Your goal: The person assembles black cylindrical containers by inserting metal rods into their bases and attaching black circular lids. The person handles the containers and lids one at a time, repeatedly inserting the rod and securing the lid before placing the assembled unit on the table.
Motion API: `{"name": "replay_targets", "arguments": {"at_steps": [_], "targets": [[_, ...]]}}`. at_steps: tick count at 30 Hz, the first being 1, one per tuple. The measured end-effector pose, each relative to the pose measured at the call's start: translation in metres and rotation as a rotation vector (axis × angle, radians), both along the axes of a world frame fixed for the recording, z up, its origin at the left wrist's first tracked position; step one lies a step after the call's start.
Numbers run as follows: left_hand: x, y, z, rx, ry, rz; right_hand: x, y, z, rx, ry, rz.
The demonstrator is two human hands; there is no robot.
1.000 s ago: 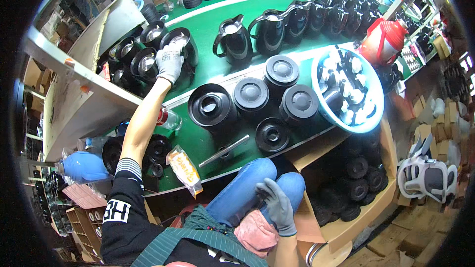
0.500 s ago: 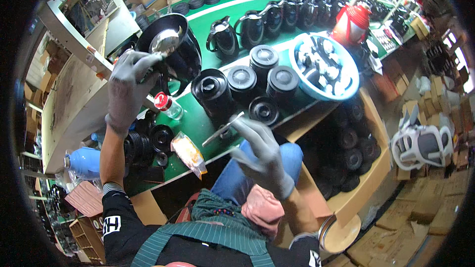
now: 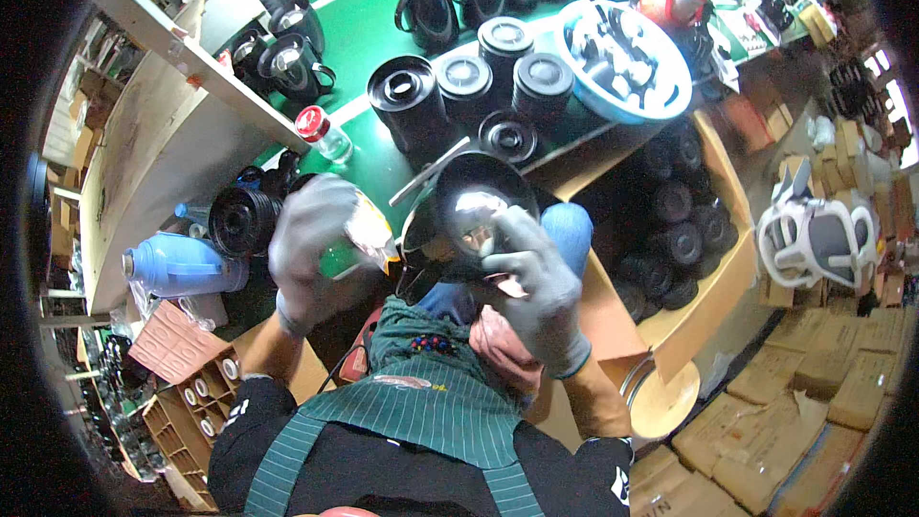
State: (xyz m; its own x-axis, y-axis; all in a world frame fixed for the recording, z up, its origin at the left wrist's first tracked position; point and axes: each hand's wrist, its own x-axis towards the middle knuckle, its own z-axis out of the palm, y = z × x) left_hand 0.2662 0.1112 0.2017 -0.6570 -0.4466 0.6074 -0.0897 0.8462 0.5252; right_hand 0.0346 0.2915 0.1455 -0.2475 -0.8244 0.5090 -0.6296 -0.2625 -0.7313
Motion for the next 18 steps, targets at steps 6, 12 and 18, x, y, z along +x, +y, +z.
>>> {"name": "replay_targets", "arguments": {"at_steps": [6, 12, 18], "targets": [[0.063, -0.004, -0.164, 1.401, -0.119, -0.062, -0.013, 0.018, -0.011, -0.22, -0.152, 0.111], [0.053, 0.023, -0.206, 1.443, -0.073, -0.452, -0.003, 0.0, -0.025, -0.126, -0.007, 0.506], [0.058, 0.01, -0.253, 1.676, -0.002, -0.293, -0.008, -0.045, -0.036, -0.001, -0.209, 0.653]]}}
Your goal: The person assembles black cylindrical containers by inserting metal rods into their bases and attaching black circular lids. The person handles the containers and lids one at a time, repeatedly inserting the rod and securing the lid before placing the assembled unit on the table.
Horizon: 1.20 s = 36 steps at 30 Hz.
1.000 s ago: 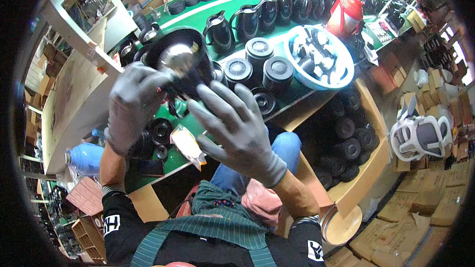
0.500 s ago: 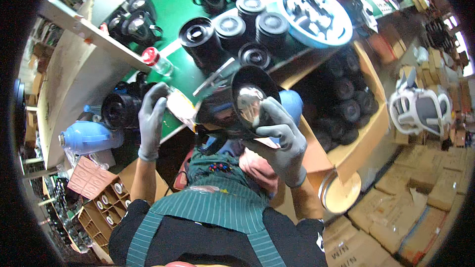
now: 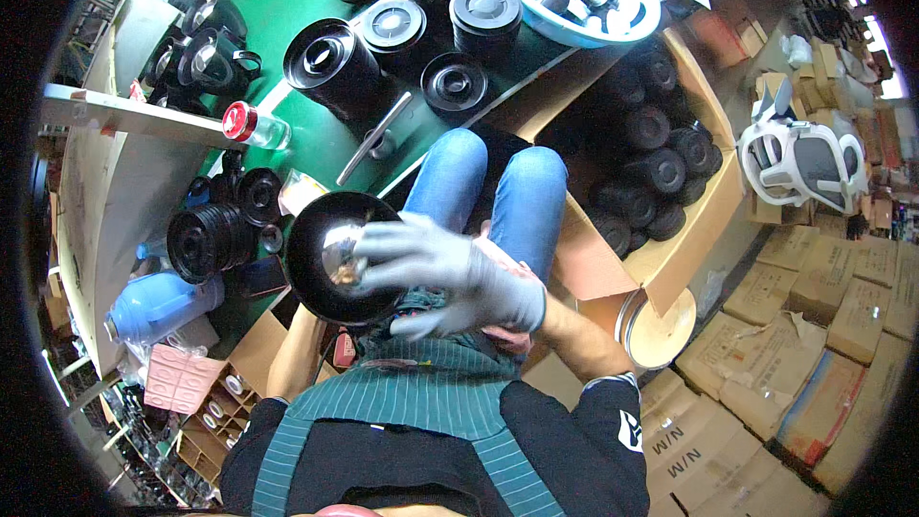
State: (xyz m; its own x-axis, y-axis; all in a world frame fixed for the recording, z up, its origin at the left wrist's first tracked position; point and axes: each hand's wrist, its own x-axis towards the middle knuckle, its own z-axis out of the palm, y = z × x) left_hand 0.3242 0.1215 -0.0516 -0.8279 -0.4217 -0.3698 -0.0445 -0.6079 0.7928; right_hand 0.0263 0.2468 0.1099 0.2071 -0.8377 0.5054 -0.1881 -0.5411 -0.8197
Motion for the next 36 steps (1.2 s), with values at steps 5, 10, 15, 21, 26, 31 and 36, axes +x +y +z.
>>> {"name": "replay_targets", "arguments": {"at_steps": [5, 10, 15, 21, 26, 31, 36], "targets": [[-0.019, -0.015, -0.036, 0.114, -0.039, 0.093, -0.081, -0.097, -0.065, 0.582, -0.098, -0.763], [-0.011, -0.012, -0.04, 0.157, -0.081, 0.073, -0.135, -0.174, -0.18, 1.12, 0.84, -1.189], [0.0, -0.008, -0.043, 0.169, -0.104, 0.086, -0.146, -0.173, -0.176, 0.939, 0.863, -1.065], [-0.007, -0.009, -0.047, 0.149, -0.08, 0.059, -0.137, -0.169, -0.173, 1.06, 0.807, -1.128], [-0.006, -0.008, -0.04, 0.118, -0.075, 0.028, -0.15, -0.169, -0.192, 0.9, 0.712, -1.239], [0.003, -0.001, -0.041, 0.115, -0.083, 0.034, -0.096, -0.101, -0.091, 0.524, -0.525, -1.017], [-0.01, 0.002, -0.041, 0.1, -0.077, -0.001, -0.027, 0.012, -0.033, 0.352, -0.767, -0.511]]}}
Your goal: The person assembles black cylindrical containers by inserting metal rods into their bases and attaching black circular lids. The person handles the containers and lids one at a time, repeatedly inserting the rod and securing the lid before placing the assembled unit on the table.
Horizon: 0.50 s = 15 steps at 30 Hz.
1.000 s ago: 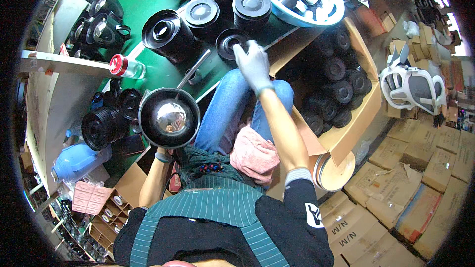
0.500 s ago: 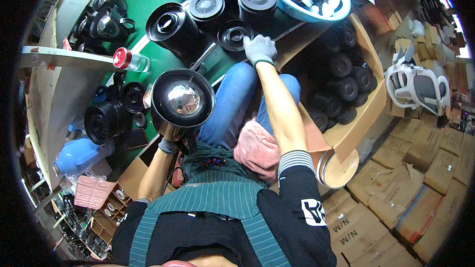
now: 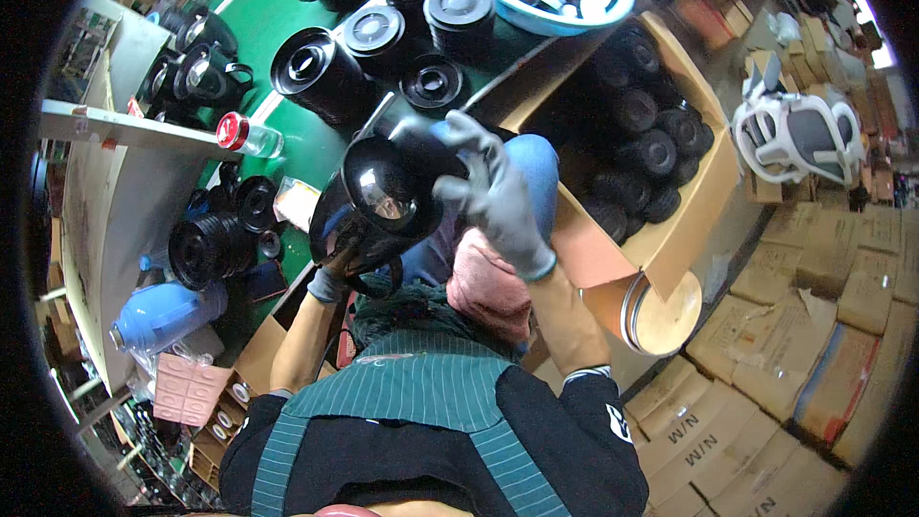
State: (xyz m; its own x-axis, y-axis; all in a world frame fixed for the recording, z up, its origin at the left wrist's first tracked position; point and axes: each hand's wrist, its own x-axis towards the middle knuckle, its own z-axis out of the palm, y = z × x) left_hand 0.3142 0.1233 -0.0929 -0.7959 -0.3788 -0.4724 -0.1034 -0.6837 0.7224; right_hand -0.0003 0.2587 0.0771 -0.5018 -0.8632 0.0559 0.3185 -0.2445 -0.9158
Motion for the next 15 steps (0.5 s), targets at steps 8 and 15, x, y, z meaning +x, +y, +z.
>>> {"name": "replay_targets", "arguments": {"at_steps": [8, 15], "targets": [[-0.035, 0.003, 0.009, -0.08, 0.029, -0.09, 0.036, 0.057, -0.007, -0.202, 0.114, -0.043], [-0.049, -0.001, 0.016, -0.187, 0.053, -0.154, 0.02, 0.07, -0.006, -0.206, 0.369, -0.065]]}}
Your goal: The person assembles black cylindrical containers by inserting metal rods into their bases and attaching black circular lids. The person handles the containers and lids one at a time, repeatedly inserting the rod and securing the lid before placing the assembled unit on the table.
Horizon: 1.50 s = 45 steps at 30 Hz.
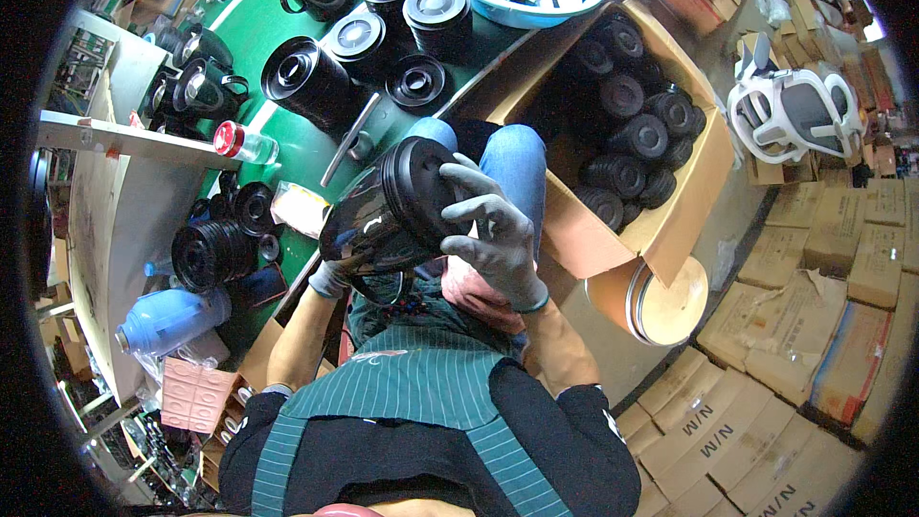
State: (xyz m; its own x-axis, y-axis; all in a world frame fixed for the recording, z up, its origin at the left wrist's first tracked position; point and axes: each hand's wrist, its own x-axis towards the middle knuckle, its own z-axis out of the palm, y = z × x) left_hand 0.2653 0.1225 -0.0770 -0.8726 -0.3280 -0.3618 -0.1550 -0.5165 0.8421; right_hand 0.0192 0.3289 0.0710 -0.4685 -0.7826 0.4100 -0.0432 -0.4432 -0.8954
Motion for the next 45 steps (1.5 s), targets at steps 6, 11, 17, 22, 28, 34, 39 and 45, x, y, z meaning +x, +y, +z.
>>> {"name": "replay_targets", "arguments": {"at_steps": [6, 11, 17, 22, 28, 34, 39, 45], "targets": [[0.004, -0.017, -0.005, -0.049, 0.0, -0.107, -0.008, 0.008, 0.003, 0.069, 0.068, 0.04], [0.017, -0.023, -0.004, 0.318, 0.325, 0.098, 0.001, 0.012, 0.004, 0.189, -0.21, -0.03], [-0.016, -0.025, 0.17, -1.909, 0.263, 0.069, -0.014, 0.02, -0.045, 0.666, -0.432, -0.032], [-0.012, -0.026, 0.198, -2.079, 0.374, -0.167, -0.013, -0.006, -0.012, 0.697, -0.303, 0.174], [-0.017, -0.01, 0.205, -2.069, 0.537, -0.375, -0.046, -0.009, -0.084, 1.085, -0.484, 0.756], [-0.007, -0.022, 0.166, -1.673, 0.343, 0.173, -0.024, 0.012, -0.134, 1.03, -0.552, 0.75], [-0.007, -0.018, 0.13, -0.923, 0.06, 0.425, -0.035, 0.009, -0.01, 0.996, -0.011, 0.189], [-0.011, -0.009, 0.11, -0.47, 0.089, 0.409, -0.017, -0.004, 0.038, -0.16, 0.707, -0.086]]}}
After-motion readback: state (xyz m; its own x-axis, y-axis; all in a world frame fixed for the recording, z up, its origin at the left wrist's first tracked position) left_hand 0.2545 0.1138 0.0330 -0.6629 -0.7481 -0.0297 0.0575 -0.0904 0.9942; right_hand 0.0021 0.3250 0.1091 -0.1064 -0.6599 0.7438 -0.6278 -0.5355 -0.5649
